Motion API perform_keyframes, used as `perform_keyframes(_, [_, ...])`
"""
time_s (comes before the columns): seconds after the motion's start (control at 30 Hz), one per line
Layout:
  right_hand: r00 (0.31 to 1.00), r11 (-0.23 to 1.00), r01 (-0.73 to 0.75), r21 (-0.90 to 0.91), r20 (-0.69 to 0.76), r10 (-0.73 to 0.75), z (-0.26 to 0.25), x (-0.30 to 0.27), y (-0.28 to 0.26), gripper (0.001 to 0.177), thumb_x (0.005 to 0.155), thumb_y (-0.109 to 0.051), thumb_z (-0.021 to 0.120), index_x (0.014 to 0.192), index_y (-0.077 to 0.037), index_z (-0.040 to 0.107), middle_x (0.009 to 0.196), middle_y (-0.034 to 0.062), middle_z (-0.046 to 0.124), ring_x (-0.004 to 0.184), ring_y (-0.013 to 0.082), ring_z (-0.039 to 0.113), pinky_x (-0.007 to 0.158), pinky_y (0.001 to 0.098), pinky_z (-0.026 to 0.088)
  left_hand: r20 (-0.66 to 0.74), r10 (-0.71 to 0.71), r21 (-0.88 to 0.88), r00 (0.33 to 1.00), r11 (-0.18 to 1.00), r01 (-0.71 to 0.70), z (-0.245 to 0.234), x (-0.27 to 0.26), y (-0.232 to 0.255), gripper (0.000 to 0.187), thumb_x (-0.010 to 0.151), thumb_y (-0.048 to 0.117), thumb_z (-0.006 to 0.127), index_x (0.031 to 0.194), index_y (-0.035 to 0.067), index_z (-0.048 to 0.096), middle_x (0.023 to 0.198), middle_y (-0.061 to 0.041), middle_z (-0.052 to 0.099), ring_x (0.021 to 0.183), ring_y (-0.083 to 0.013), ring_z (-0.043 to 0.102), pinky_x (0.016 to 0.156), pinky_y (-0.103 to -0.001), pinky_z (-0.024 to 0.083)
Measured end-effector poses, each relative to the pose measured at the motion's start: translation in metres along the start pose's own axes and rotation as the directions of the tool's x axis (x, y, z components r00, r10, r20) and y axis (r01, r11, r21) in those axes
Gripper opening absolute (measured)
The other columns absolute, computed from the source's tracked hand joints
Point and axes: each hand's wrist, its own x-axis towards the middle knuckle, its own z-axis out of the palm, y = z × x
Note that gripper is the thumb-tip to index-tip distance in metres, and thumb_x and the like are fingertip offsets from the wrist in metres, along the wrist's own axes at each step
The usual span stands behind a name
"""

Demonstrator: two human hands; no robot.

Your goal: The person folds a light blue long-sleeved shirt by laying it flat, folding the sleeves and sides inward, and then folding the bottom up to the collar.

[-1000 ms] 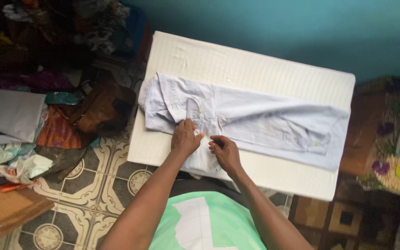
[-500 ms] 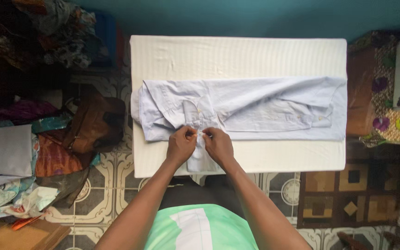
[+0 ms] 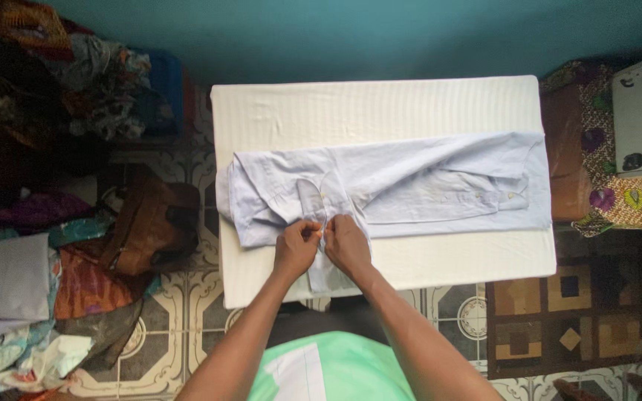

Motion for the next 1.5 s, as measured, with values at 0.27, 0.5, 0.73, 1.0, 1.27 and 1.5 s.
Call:
perform_keyframes(0.27, [0.992, 0.979, -0.038, 0.200, 0.128, 0.012, -0.050, -0.007, -0.008, 0.013, 0.089, -0.011, 0.069, 0.096, -0.002, 0.064, 0.090, 0.0188, 0.068, 0.085, 0.0368, 0.067, 0.076, 0.0453, 0.052, 0.013, 0.021, -0.216, 1.000, 0.976, -0.018, 0.005, -0.028, 0.009, 0.029, 0.087, 0.019, 0.077, 0.110, 0.002, 0.076, 0.091, -0.007, 0.080, 0.078, -0.0115, 0.073, 0.072, -0.026, 0.058])
perform_keyframes(0.5, [0.995, 0.983, 0.061, 0.175, 0.066, -0.073, -0.073, -0.013, -0.004, 0.012, 0.091, -0.010, 0.069, 0.099, -0.004, 0.063, 0.092, 0.0185, 0.067, 0.085, 0.0375, 0.066, 0.075, 0.0466, 0.051, -0.041, 0.010, -0.409, 0.999, 0.912, -0.026, 0.030, -0.036, 0.010, 0.029, 0.090, 0.017, 0.076, 0.113, -0.001, 0.076, 0.090, -0.006, 0.077, 0.076, -0.0091, 0.068, 0.071, -0.024, 0.055])
perform_keyframes(0.73, [0.972, 0.968, 0.222, 0.115, 0.050, -0.229, -0.083, -0.020, -0.003, 0.011, 0.091, -0.005, 0.068, 0.099, -0.005, 0.060, 0.094, 0.0165, 0.064, 0.084, 0.0388, 0.064, 0.071, 0.0484, 0.049, -0.201, 0.088, -0.141, 0.976, 0.983, -0.118, 0.034, -0.050, 0.028, 0.027, 0.089, 0.021, 0.076, 0.109, 0.003, 0.078, 0.093, -0.006, 0.080, 0.080, -0.0100, 0.075, 0.075, -0.026, 0.058])
perform_keyframes(1.0, [0.970, 0.955, 0.212, 0.206, 0.076, -0.231, -0.078, -0.023, 0.006, 0.009, 0.093, -0.006, 0.068, 0.099, -0.004, 0.061, 0.094, 0.0170, 0.065, 0.083, 0.0369, 0.065, 0.072, 0.0455, 0.050, -0.105, 0.057, -0.261, 0.993, 0.962, -0.083, 0.034, -0.061, 0.030, 0.028, 0.094, 0.018, 0.065, 0.116, 0.006, 0.077, 0.093, -0.004, 0.080, 0.080, -0.0107, 0.075, 0.074, -0.028, 0.060])
perform_keyframes(1.27, [0.909, 0.714, -0.339, 0.613, 0.410, 0.078, -0.059, -0.018, 0.023, 0.016, 0.097, -0.014, 0.064, 0.103, 0.000, 0.064, 0.088, 0.0034, 0.068, 0.078, 0.0103, 0.064, 0.073, 0.0278, 0.055, -0.150, 0.097, -0.096, 0.984, 0.989, -0.112, 0.023, -0.080, 0.054, 0.027, 0.088, 0.022, 0.079, 0.109, 0.004, 0.078, 0.099, -0.007, 0.078, 0.084, -0.0133, 0.073, 0.074, -0.029, 0.057])
perform_keyframes(1.5, [0.831, 0.344, -0.545, 0.764, 0.548, 0.100, -0.061, -0.022, 0.030, 0.013, 0.097, -0.005, 0.064, 0.108, 0.001, 0.065, 0.091, 0.0041, 0.065, 0.079, 0.0123, 0.059, 0.074, 0.0278, 0.051, -0.142, 0.185, -0.134, 0.973, 0.970, -0.204, 0.024, -0.077, 0.051, 0.026, 0.087, 0.024, 0.081, 0.108, 0.010, 0.081, 0.103, -0.007, 0.074, 0.091, -0.0139, 0.072, 0.079, -0.027, 0.058])
